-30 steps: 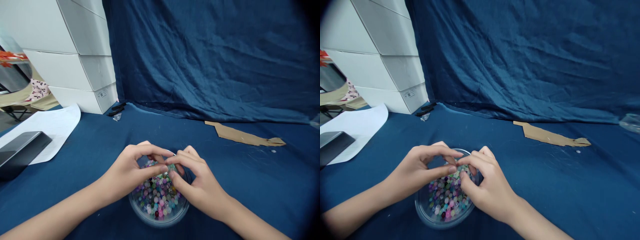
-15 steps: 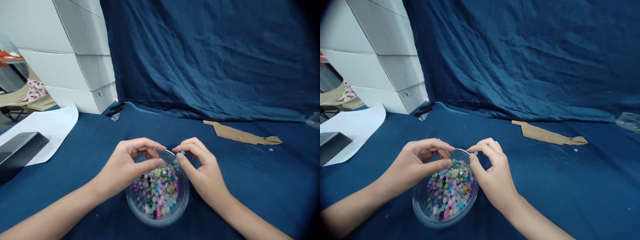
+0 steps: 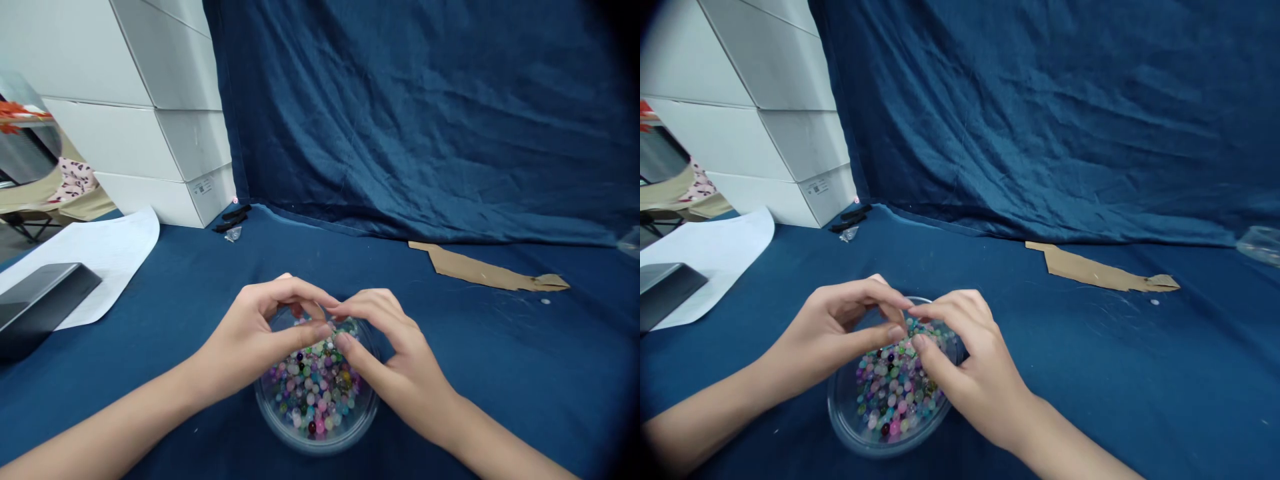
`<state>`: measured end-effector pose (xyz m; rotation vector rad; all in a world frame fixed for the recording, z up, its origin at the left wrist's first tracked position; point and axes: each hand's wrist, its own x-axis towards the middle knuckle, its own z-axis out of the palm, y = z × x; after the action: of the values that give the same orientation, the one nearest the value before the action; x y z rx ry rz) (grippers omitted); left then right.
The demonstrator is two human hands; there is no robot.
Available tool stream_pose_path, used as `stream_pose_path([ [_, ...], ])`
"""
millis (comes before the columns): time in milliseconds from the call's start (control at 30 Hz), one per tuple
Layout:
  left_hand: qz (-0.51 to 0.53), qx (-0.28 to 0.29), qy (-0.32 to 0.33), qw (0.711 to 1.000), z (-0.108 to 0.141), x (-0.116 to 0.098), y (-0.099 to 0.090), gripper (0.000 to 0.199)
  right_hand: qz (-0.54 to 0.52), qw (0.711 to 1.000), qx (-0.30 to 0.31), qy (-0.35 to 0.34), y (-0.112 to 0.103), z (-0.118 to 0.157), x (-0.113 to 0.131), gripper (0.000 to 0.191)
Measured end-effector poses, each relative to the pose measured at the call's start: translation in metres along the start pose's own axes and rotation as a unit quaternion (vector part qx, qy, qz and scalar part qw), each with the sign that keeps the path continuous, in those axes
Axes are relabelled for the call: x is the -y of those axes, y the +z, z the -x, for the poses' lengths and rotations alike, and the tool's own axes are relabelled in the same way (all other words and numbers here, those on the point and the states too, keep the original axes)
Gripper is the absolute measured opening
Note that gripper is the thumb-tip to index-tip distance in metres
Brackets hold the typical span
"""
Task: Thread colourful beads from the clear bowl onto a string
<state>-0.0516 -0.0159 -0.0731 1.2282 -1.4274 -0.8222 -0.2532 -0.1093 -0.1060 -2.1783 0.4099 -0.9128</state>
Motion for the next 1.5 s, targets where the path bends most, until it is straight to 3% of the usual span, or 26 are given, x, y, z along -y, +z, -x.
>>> stream_pose_path([
  [200,-0.072,0.022,0.071,0.995,0.0,-0.004,-0.003,0.02,-0.007,1.0,-0.008,-0.027,-0.001,-0.003,-0.003,0.008],
  [300,-0.096,0.017,0.084,0.992,-0.001,-0.004,-0.005,0.021,-0.042,0.999,0.008,-0.027,-0.001,-0.003,-0.003,0.007],
  [433,-0.176,0.007,0.09,0.98,-0.002,0.002,-0.006,0.021,-0.01,1.0,0.001,-0.014,0.001,-0.002,-0.002,0.01],
  [600,-0.279,0.056,0.134,0.949,0.0,0.006,-0.004,0.023,0.041,0.999,-0.029,-0.007,0.001,-0.002,-0.001,0.013],
  [800,-0.385,0.104,0.044,0.916,0.003,0.003,-0.004,0.008,0.049,0.997,-0.052,0.004,0.003,-0.001,-0.003,0.014],
  [1000,-0.429,0.147,-0.018,0.891,0.0,0.001,-0.005,0.011,0.044,0.998,-0.049,0.019,0.003,-0.001,-0.003,0.014],
  [1233,-0.424,0.171,-0.094,0.884,-0.004,-0.008,-0.002,0.007,0.038,0.998,-0.048,0.025,0.004,-0.002,-0.003,0.014],
  [1500,-0.421,0.171,-0.112,0.884,-0.006,-0.013,0.002,0.008,0.034,0.997,-0.047,0.042,0.004,0.0,-0.002,0.015],
])
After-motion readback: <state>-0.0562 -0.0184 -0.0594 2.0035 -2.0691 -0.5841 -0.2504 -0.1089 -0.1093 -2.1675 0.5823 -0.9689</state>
